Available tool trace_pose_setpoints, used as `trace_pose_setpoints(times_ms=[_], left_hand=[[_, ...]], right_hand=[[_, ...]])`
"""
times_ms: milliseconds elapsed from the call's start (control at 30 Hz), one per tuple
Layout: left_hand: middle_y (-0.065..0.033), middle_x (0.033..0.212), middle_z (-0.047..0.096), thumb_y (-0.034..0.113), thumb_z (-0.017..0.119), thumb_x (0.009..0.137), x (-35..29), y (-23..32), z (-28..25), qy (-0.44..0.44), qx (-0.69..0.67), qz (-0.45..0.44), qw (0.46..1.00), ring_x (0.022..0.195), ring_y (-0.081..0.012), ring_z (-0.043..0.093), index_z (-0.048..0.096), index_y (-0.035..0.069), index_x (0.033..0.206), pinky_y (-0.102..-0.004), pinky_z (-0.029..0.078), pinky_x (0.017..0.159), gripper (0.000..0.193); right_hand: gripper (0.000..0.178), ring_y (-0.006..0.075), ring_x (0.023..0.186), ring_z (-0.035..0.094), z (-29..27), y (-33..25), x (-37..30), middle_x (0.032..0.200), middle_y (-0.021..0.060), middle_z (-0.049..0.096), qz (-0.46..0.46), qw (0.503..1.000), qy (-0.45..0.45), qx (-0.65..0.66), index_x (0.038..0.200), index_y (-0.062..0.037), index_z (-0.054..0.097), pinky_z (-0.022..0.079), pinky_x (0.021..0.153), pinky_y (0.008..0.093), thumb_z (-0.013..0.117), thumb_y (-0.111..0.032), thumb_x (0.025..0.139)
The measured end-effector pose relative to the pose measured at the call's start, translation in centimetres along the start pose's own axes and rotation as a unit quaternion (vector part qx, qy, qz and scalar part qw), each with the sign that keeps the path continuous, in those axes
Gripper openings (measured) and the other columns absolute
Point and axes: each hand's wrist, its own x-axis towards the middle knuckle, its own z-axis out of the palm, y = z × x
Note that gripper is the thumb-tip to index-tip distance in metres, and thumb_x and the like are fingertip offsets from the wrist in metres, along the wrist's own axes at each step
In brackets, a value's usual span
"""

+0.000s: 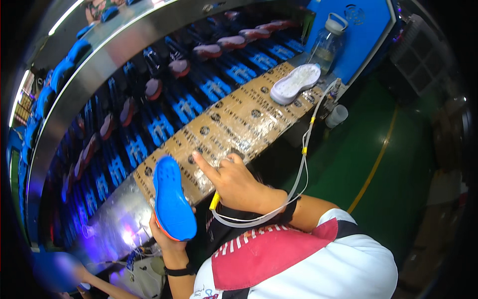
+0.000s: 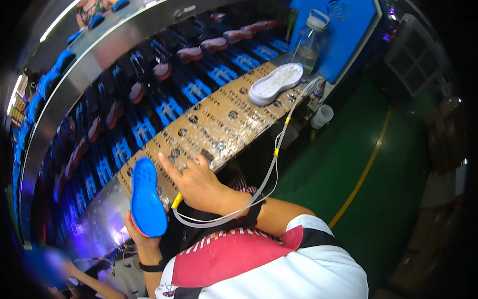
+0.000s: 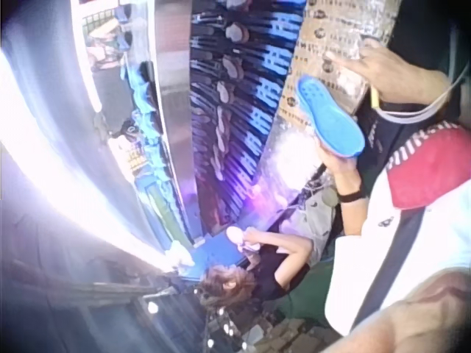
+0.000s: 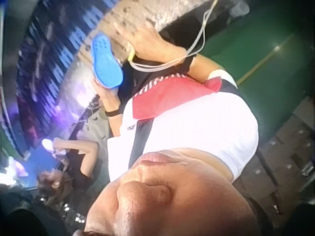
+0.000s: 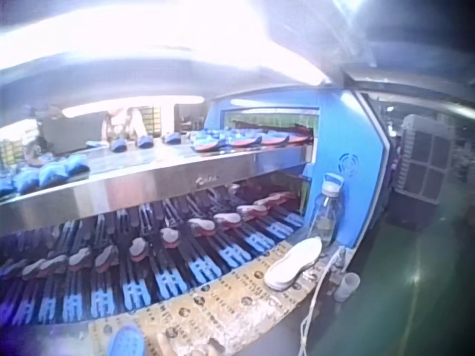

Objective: Applying adhesive to shoe soles using a specialized brush tool.

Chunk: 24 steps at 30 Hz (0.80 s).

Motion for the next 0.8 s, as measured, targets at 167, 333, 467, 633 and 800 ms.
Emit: trace_pose_setpoints(times_ms=[167,333,467,633,800], left_hand=[[-0.0285,0.124,0.05,0.061,0.041,0.087,0.4,-1.8,-2.7,-0.109,-0.28,-0.086,0.95,0.093,-0.0363,0.063,0.041,0.007,0.135,-0.0448,0.055,0.072,0.072],[-0.0281,0.109,0.057,0.062,0.042,0.086,2.0,-2.2,-0.2,-0.029,-0.178,-0.007,0.984,0.079,-0.0349,0.066,0.043,0.006,0.133,-0.0377,0.059,0.061,0.073],[-0.0251,0.097,0.062,0.068,0.038,0.083,3.6,0.4,5.3,-0.09,0.018,0.028,0.995,0.07,-0.0351,0.065,0.046,0.004,0.129,-0.0397,0.058,0.054,0.078],[-0.025,0.102,0.061,0.065,0.036,0.086,8.5,3.6,19.5,-0.228,0.045,0.13,0.964,0.072,-0.0356,0.065,0.044,0.001,0.13,-0.0425,0.057,0.054,0.078],[-0.029,0.127,0.046,0.054,0.037,0.093,18.1,9.2,32.8,-0.419,0.002,0.149,0.896,0.11,-0.0396,0.052,0.033,-0.003,0.136,-0.0501,0.052,0.084,0.071]], right_hand=[[0.095,0.026,0.067,0.054,-1.8,2.4,-1.1,0.064,0.0057,0.055,0.023,0.999,0.046,0.012,0.143,0.005,0.023,0.036,0.076,0.0383,0.065,0.001,0.059],[0.085,0.0211,0.067,0.057,-5.1,5.3,-2.4,0.065,0.0021,0.056,0.087,0.986,0.094,0.104,0.143,0.0055,0.024,0.04,0.078,0.0357,0.058,0.007,0.065],[0.086,0.0214,0.06,0.056,-6.4,8.1,-3.9,0.062,0.0022,0.053,0.104,0.97,0.147,0.166,0.144,0.0,0.024,0.043,0.071,0.0358,0.055,0.006,0.064],[0.078,0.0231,0.055,0.057,-9.2,10.2,-5.7,0.061,0.0055,0.056,0.11,0.958,0.196,0.178,0.142,0.0022,0.029,0.047,0.06,0.0325,0.051,0.007,0.067],[0.076,0.0228,0.059,0.059,-12.2,11.4,-8.7,0.063,0.0083,0.058,0.236,0.933,0.197,0.187,0.141,0.0016,0.03,0.047,0.062,0.0317,0.049,0.007,0.068]])
